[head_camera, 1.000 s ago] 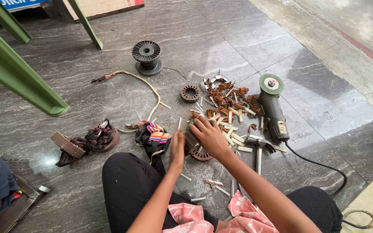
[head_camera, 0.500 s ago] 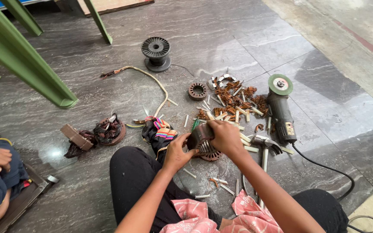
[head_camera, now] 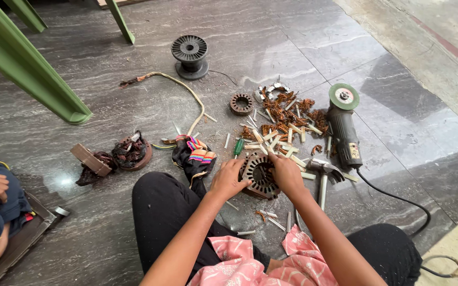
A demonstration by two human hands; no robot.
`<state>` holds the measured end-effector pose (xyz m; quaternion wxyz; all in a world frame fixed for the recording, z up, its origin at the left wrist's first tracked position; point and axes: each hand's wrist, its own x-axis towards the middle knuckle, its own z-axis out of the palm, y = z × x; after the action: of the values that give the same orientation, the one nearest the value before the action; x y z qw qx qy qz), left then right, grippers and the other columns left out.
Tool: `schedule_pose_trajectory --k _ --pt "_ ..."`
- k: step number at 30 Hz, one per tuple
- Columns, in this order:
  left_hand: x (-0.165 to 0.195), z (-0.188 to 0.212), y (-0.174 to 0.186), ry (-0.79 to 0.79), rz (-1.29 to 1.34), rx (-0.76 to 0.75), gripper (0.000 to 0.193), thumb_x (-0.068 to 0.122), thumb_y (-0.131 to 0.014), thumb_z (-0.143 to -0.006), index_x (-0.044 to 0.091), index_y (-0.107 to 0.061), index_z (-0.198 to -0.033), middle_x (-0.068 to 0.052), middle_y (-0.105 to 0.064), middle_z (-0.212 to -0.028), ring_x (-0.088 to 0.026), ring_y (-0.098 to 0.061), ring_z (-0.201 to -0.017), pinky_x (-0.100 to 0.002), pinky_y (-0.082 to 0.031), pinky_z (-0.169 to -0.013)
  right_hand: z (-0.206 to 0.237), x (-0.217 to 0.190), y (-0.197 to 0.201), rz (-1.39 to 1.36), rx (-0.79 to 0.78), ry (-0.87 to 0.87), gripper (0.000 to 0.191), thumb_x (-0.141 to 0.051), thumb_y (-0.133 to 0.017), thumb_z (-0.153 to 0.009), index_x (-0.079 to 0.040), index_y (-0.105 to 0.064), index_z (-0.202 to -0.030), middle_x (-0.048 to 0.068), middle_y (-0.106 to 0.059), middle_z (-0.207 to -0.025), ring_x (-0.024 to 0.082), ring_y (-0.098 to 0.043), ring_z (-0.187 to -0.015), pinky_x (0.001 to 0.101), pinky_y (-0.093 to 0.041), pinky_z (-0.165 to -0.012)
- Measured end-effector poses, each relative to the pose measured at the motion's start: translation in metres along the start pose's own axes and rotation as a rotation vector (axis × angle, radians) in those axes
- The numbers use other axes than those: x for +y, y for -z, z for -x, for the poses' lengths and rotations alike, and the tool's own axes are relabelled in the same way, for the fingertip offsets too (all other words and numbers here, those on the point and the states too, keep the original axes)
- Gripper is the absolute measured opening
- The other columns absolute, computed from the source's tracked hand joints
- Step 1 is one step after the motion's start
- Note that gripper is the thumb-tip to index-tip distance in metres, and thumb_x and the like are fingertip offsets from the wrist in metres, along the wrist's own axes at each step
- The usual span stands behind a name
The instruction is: The person sits on the floor and uses a hammer and a metal rod to tap and remove small white plastic pieces from a circular motor stator. The person repeatedly rotates the stator and continues tapping until the pieces are dislodged.
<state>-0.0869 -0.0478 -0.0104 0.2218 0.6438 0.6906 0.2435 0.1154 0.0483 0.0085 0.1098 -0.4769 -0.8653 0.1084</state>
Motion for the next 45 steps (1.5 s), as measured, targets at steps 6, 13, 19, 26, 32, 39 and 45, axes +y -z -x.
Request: schedule_pose_trajectory --k 6,13,19,26,32,39,45 --pt "-0.008 0.011 -0.028 0.103 0.167 0.062 0.075 0.035 -0.081 -0.082 0.009 -0.051 -0.145 -0.016 -0.058 -0.139 -0.036 -0.053 -0.129 -0.047 -0.046 -0.107 0.014 0.008 0.008 -0.234 -0.011 0.002 0.064 -0.016 -0.077 -0.083 -0.014 -0.056 -0.142 0.016 -0.064 -0.135 0.038 -0.062 -0.120 0.0463 -0.050 -0.103" --pt "-0.022 0.013 -0.057 0.254 0.475 0.156 0.079 0.037 -0.082 -0.078 0.010 -0.049 -0.146 -0.014 -0.070 -0.129 -0.032 -0.073 -0.104 -0.042 -0.056 -0.090 0.027 -0.021 0.022 -0.118 -0.011 0.027 0.074 -0.025 -0.076 -0.087 -0.028 -0.046 -0.155 0.014 -0.023 -0.166 0.046 -0.024 -0.151 0.0593 -0.025 -0.120" --pt "-0.027 0.013 -0.075 0.480 0.593 0.129 0.079 0.044 -0.084 -0.080 0.005 -0.053 -0.141 -0.015 -0.076 -0.111 -0.022 -0.075 -0.090 -0.035 -0.058 -0.078 0.019 -0.018 0.026 -0.153 -0.064 0.014 0.069 -0.027 -0.082 -0.082 -0.038 -0.056 -0.146 0.008 -0.014 -0.168 0.039 -0.015 -0.154 0.0624 -0.020 -0.119" --pt "-0.033 0.015 -0.073 0.531 0.916 -0.022 0.064 0.041 -0.079 -0.084 -0.002 -0.065 -0.129 -0.010 -0.077 -0.109 -0.014 -0.072 -0.087 -0.027 -0.056 -0.070 0.049 0.014 0.004 -0.855 -0.070 -0.669 0.075 -0.028 -0.074 -0.088 -0.015 -0.041 -0.154 0.014 -0.056 -0.145 0.031 -0.061 -0.127 0.0448 -0.056 -0.101" --pt "-0.031 0.015 -0.070 0.508 0.985 -0.036 0.065 0.037 -0.080 -0.087 -0.006 -0.063 -0.132 -0.011 -0.076 -0.112 -0.012 -0.071 -0.091 -0.026 -0.055 -0.077 0.081 0.013 -0.038 -1.346 -0.261 -0.820 0.062 -0.028 -0.075 -0.089 0.001 -0.052 -0.139 0.015 -0.061 -0.129 0.024 -0.063 -0.111 0.0363 -0.064 -0.087" --pt "-0.033 0.022 -0.071 0.495 1.117 -0.057 0.050 0.031 -0.077 -0.088 -0.005 -0.070 -0.122 -0.009 -0.075 -0.106 -0.013 -0.070 -0.086 -0.025 -0.056 -0.073 0.083 0.022 -0.053 -1.406 -0.194 -0.787 0.053 -0.027 -0.078 -0.087 0.009 -0.063 -0.124 0.013 -0.072 -0.113 0.023 -0.072 -0.096 0.0310 -0.062 -0.083" --pt "-0.033 0.049 -0.075 0.588 1.194 -0.125 0.045 0.027 -0.079 -0.089 -0.005 -0.071 -0.119 -0.009 -0.074 -0.103 -0.014 -0.071 -0.083 -0.024 -0.057 -0.072 0.108 0.015 -0.054 -1.404 -0.149 -0.735 0.047 -0.020 -0.078 -0.085 0.010 -0.070 -0.120 0.012 -0.075 -0.109 0.019 -0.072 -0.092 0.0313 -0.060 -0.081"
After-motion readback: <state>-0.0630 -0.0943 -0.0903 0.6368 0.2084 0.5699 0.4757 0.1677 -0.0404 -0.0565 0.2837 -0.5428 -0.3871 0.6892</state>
